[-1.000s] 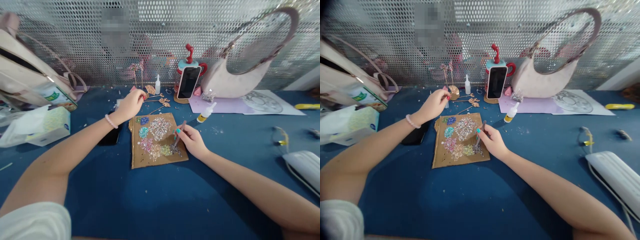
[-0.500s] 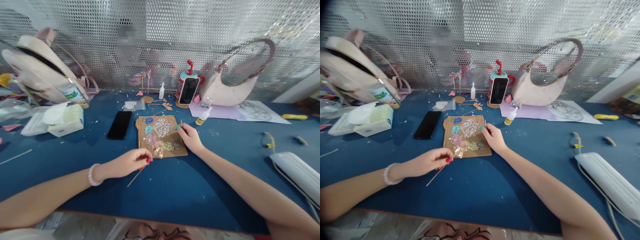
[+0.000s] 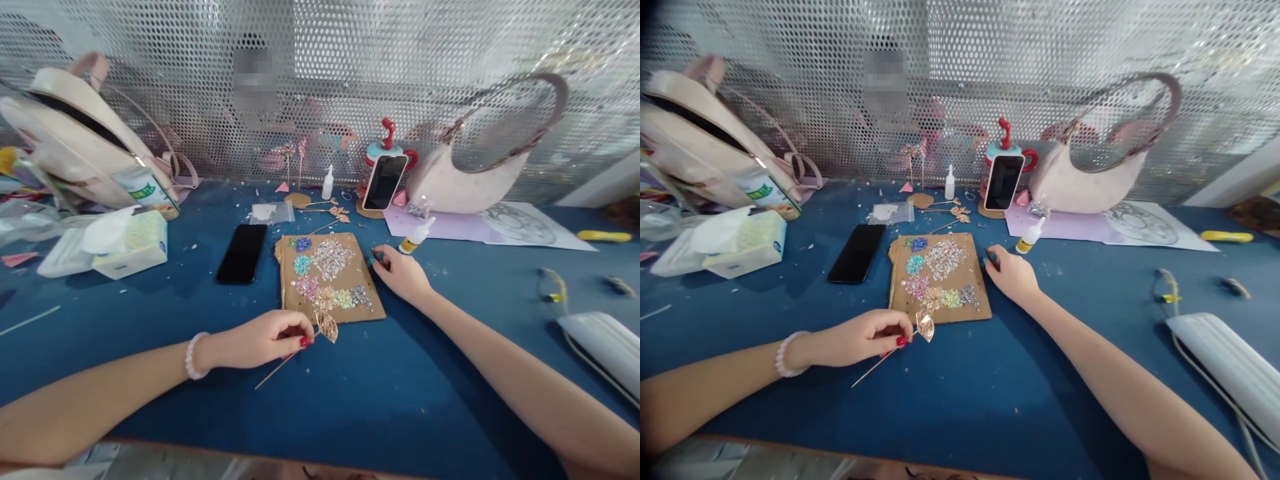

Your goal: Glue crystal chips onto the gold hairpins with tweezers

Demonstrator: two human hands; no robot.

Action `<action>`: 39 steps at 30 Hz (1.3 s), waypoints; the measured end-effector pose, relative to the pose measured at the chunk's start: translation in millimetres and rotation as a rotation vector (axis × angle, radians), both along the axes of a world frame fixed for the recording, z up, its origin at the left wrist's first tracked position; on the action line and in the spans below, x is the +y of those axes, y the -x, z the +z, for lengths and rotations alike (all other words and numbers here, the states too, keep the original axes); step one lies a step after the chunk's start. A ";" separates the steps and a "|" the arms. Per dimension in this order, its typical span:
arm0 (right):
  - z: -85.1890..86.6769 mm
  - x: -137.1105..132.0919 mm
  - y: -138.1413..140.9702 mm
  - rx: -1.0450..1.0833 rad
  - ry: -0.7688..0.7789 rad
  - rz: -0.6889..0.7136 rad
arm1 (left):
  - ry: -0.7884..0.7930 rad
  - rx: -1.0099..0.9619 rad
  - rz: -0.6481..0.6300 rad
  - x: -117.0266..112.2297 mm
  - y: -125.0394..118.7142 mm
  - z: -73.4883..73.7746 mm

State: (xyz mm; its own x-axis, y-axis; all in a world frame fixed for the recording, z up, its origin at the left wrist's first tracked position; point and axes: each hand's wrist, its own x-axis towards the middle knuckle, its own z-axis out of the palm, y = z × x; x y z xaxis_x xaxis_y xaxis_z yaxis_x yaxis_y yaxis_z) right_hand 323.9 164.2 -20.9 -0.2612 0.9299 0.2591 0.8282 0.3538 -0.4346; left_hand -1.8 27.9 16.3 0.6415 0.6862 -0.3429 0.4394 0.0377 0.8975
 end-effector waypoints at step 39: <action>2.8 -74.4 50.3 -0.174 -0.351 0.573 | -0.122 -0.070 0.129 -0.2 -4.9 13.6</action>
State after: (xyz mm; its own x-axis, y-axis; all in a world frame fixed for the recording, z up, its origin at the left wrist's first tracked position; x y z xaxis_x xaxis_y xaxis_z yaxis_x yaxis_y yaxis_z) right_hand 273.6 89.8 -18.1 -0.7511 0.5018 0.4290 0.5164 0.8514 -0.0918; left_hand 3.1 27.7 29.9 0.5647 0.7982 -0.2100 0.3744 -0.0209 0.9270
